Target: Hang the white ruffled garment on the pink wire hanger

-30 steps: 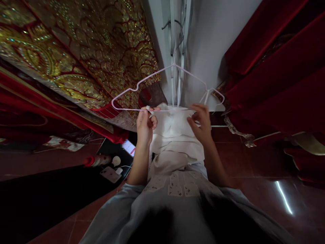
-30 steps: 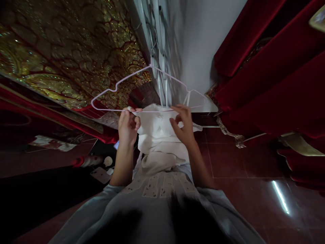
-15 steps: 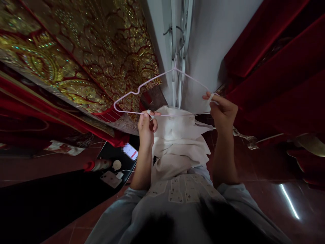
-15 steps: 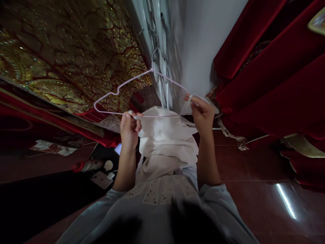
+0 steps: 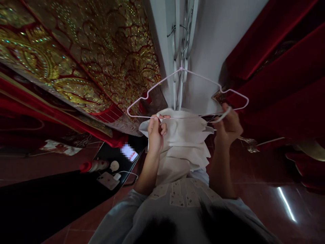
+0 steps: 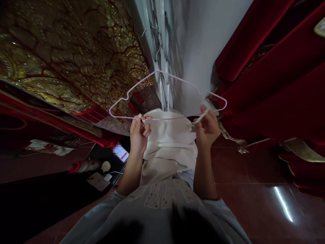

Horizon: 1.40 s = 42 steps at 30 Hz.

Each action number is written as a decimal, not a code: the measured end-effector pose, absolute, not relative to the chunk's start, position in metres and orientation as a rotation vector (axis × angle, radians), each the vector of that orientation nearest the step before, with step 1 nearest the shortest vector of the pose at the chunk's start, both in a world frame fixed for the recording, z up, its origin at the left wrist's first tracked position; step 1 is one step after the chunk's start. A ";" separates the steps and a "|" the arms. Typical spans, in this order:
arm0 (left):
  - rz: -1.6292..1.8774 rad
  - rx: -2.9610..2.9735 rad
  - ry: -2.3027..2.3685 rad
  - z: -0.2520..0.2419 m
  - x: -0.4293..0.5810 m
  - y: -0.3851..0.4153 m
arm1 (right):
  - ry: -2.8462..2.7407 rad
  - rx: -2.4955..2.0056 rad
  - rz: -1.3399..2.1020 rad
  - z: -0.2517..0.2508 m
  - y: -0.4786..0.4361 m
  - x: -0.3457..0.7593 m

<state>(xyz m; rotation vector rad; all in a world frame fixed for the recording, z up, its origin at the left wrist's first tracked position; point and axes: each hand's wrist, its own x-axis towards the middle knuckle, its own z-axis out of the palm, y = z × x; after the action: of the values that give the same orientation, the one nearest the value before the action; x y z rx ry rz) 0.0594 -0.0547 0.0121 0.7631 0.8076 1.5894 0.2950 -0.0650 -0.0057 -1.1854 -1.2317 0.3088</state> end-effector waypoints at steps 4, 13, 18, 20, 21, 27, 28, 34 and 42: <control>1.540 0.763 0.838 0.009 0.061 -0.058 | -1.524 -1.150 0.462 0.006 -0.064 0.262; 2.188 0.897 1.336 -0.022 -0.010 -0.043 | -1.545 -1.128 0.443 0.002 -0.054 0.262; 2.164 1.319 1.252 -0.018 -0.047 -0.029 | -1.584 -1.091 0.490 -0.003 -0.052 0.264; 1.901 1.593 1.168 -0.002 -0.052 -0.024 | -1.609 -1.105 0.530 -0.004 -0.051 0.264; 1.766 1.705 1.145 0.009 -0.053 -0.021 | -1.618 -1.108 0.546 -0.004 -0.050 0.264; 1.350 1.997 1.246 0.068 -0.037 -0.004 | -1.622 -1.080 0.571 -0.007 -0.049 0.264; 1.352 1.980 1.264 0.069 -0.033 -0.001 | -1.622 -1.084 0.565 -0.007 -0.050 0.264; 1.817 1.073 1.133 0.022 -0.006 0.003 | -1.608 -1.091 0.484 -0.006 -0.050 0.267; 1.783 0.793 0.824 0.001 0.035 -0.019 | -1.605 -1.075 0.462 -0.019 -0.050 0.250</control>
<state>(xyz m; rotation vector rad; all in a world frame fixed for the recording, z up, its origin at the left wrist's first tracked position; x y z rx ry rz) 0.0348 -0.0187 0.0014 0.7926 0.8242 1.7834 0.2504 -0.0504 -0.0193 -1.0749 -1.6054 0.4617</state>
